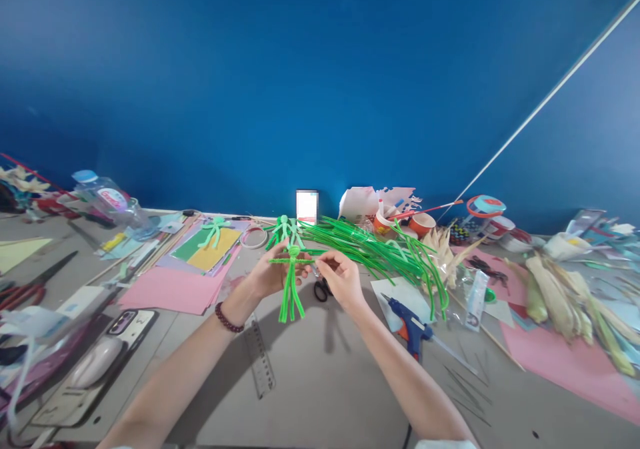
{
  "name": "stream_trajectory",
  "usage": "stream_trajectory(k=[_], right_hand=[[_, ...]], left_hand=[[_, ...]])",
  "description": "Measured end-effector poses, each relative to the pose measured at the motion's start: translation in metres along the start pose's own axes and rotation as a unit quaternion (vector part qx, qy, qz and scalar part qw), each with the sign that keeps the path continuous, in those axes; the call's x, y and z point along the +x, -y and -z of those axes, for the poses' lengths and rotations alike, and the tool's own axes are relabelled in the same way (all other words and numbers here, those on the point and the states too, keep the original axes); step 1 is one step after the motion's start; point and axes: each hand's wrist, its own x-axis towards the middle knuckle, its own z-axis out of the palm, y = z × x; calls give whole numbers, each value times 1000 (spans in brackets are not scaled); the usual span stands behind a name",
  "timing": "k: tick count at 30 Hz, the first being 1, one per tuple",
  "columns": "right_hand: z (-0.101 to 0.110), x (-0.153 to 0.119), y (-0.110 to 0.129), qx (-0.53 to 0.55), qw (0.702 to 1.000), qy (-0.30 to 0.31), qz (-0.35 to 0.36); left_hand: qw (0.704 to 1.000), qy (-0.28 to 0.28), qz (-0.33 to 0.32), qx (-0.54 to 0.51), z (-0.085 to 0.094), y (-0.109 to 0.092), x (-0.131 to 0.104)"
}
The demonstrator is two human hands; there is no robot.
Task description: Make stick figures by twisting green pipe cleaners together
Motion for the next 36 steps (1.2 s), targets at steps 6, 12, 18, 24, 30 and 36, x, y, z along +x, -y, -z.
stream_trajectory(k=[6, 12, 18, 24, 30, 36], right_hand=[[3, 1, -4, -40, 994, -70, 74], [0, -2, -6, -77, 993, -41, 83], [-1, 4, -10, 116, 992, -9, -45], [7, 9, -7, 211, 962, 76, -153], [12, 10, -5, 194, 954, 125, -193], [16, 12, -5, 190, 947, 151, -211]], left_hand=[[995, 23, -62, 74, -5, -2, -5], [968, -107, -158, 166, -12, 10, -2], [939, -165, -208, 221, -15, 11, 0], [920, -181, -220, 267, -17, 10, 0], [902, -192, -227, 312, -15, 11, 0], [889, -172, -235, 352, -17, 7, -2]])
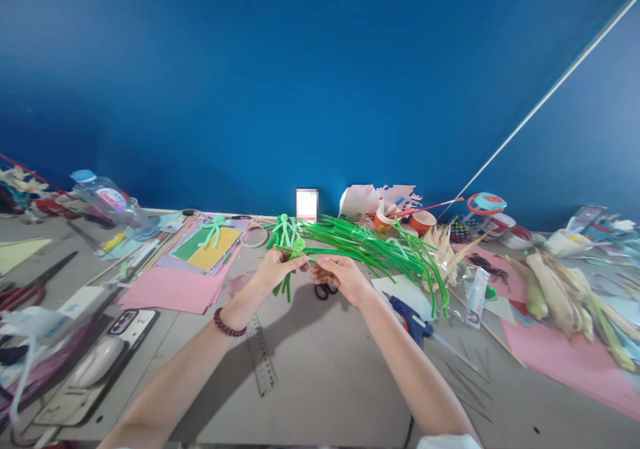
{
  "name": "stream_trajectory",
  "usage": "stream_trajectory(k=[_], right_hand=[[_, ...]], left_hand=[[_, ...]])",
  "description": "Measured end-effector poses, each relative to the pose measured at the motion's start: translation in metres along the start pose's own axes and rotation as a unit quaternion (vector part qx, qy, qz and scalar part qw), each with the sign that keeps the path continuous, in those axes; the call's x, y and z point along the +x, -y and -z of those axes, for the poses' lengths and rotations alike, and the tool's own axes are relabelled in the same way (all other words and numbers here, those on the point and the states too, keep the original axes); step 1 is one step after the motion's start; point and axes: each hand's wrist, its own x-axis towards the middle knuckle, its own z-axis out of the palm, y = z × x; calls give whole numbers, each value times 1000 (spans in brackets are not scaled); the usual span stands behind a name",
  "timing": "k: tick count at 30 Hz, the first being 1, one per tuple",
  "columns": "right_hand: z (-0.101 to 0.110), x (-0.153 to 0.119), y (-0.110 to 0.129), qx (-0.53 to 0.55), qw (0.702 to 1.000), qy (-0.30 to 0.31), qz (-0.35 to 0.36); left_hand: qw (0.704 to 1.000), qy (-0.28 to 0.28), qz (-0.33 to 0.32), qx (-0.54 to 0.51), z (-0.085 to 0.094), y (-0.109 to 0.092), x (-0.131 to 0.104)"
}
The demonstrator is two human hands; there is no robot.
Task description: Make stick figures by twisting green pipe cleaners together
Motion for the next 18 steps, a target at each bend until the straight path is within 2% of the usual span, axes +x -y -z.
stream_trajectory(k=[8, 18], right_hand=[[3, -1, 0, -22, 999, 35, -18], [-2, -3, 2, -70, 997, 14, 2]], left_hand=[[996, 47, -12, 68, 7, -4, 0], [993, 28, -32, 110, 6, 1, 0]])
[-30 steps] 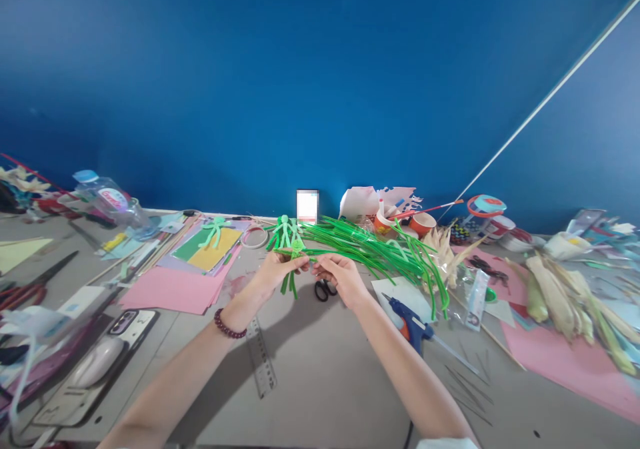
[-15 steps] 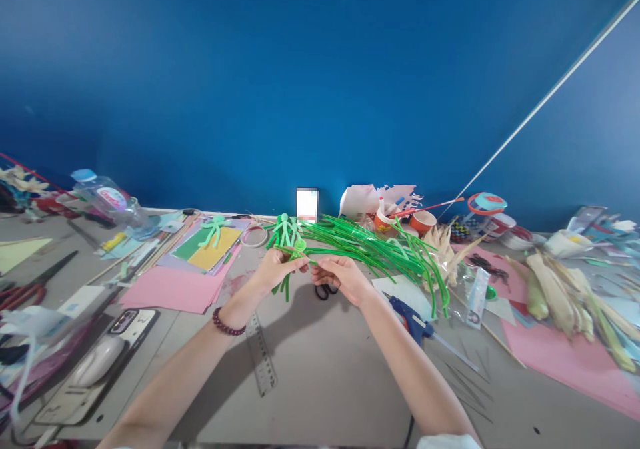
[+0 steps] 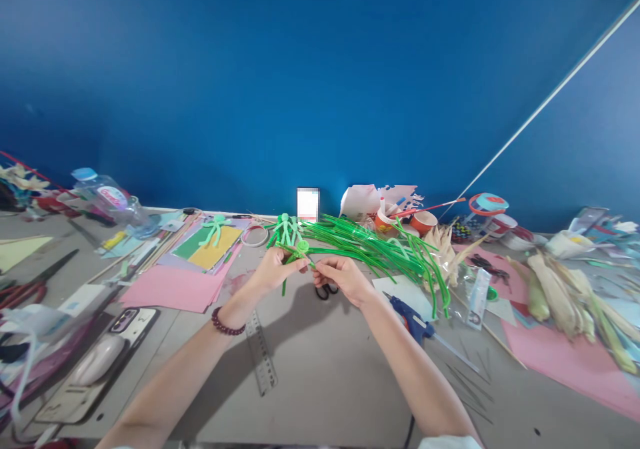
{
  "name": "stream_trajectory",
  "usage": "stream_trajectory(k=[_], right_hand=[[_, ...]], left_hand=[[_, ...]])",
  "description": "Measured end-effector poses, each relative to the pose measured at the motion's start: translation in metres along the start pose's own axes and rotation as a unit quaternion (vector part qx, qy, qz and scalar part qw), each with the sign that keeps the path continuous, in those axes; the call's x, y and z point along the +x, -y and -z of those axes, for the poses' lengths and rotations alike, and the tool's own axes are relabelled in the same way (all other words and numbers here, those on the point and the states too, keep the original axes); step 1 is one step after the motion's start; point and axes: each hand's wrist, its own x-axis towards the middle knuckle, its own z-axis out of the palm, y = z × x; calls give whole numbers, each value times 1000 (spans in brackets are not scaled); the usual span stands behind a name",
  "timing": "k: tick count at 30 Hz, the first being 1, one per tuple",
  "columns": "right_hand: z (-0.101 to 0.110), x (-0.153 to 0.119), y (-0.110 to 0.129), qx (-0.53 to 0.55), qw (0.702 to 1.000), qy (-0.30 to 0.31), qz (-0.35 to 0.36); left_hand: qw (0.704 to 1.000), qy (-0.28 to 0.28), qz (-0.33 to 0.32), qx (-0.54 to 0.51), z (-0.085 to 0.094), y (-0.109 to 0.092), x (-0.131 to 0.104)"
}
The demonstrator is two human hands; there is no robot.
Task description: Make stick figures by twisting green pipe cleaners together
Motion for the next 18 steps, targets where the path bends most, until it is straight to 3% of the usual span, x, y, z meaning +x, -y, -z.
stream_trajectory(k=[7, 18], right_hand=[[-8, 0, -2, -94, 989, -76, 89], [-14, -7, -8, -252, 929, -163, 217]], left_hand=[[999, -47, 17, -15, -5, 0, -1], [968, -90, 88, -215, -24, 11, -3]])
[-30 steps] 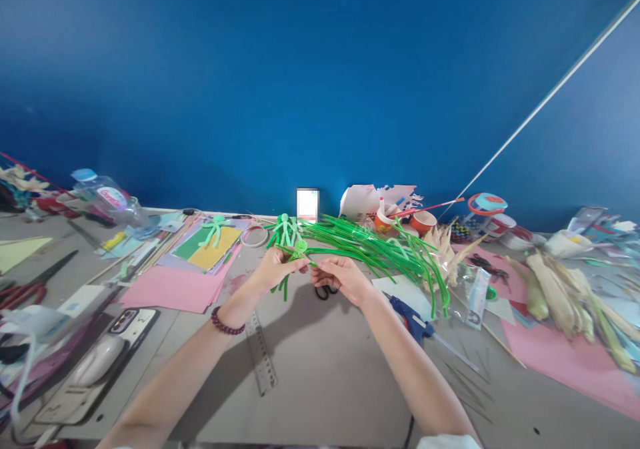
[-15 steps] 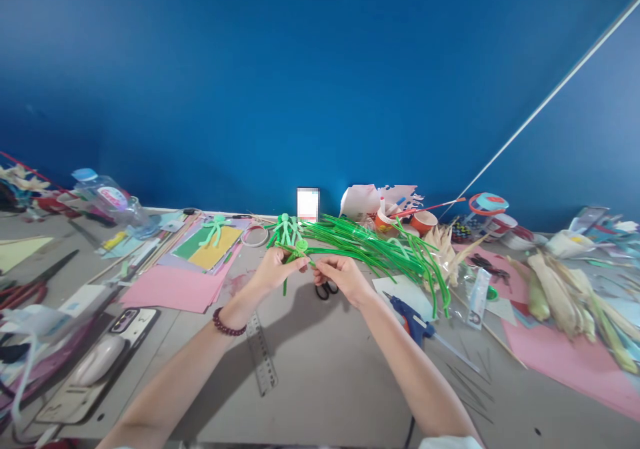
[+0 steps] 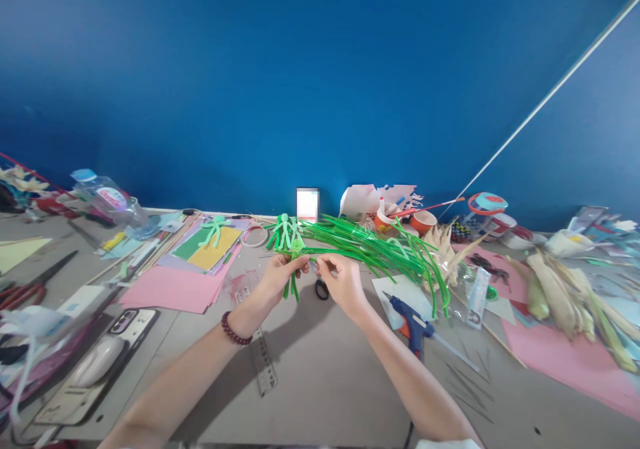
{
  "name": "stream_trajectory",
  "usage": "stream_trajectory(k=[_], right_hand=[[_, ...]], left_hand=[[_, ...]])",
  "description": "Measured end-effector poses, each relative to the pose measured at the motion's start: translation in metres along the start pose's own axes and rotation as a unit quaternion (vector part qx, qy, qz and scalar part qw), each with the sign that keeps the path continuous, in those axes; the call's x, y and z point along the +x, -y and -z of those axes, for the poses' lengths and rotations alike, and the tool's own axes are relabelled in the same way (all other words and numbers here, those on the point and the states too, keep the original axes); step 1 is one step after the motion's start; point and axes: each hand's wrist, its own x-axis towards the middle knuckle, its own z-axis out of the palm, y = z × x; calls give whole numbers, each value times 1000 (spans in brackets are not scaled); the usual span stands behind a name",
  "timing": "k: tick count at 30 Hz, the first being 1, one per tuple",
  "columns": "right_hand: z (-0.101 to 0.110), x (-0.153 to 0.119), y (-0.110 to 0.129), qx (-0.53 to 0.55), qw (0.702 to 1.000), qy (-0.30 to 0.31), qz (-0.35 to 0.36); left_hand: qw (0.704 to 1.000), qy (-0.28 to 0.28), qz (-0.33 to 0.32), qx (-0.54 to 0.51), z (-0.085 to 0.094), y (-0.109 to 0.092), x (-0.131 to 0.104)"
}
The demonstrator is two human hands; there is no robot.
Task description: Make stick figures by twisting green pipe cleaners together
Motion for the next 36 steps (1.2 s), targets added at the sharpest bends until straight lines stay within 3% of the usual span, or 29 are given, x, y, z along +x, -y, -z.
stream_trajectory(k=[4, 14, 20, 23, 26, 30, 36], right_hand=[[0, 1, -2, -18, 999, -26, 20], [12, 17, -6, 131, 984, -55, -110], [14, 18, -2, 157, 980, -4, -121], [13, 17, 0, 155, 979, 38, -125], [10, 15, 2, 161, 977, 51, -128], [9, 14, 2, 140, 984, 21, -109], [9, 15, -1, 147, 982, 23, -115]], left_hand=[[996, 20, 46, -68, -2, -1, 0], [997, 54, 30, -56, -2, -3, 2], [998, 66, 2, 16, -2, -1, 1], [992, 102, -8, 73, -4, 0, 0], [974, 125, -82, 170, -6, -2, -4], [934, 74, -200, 287, -8, -4, -11], [878, 31, -260, 400, -3, 5, -14]])
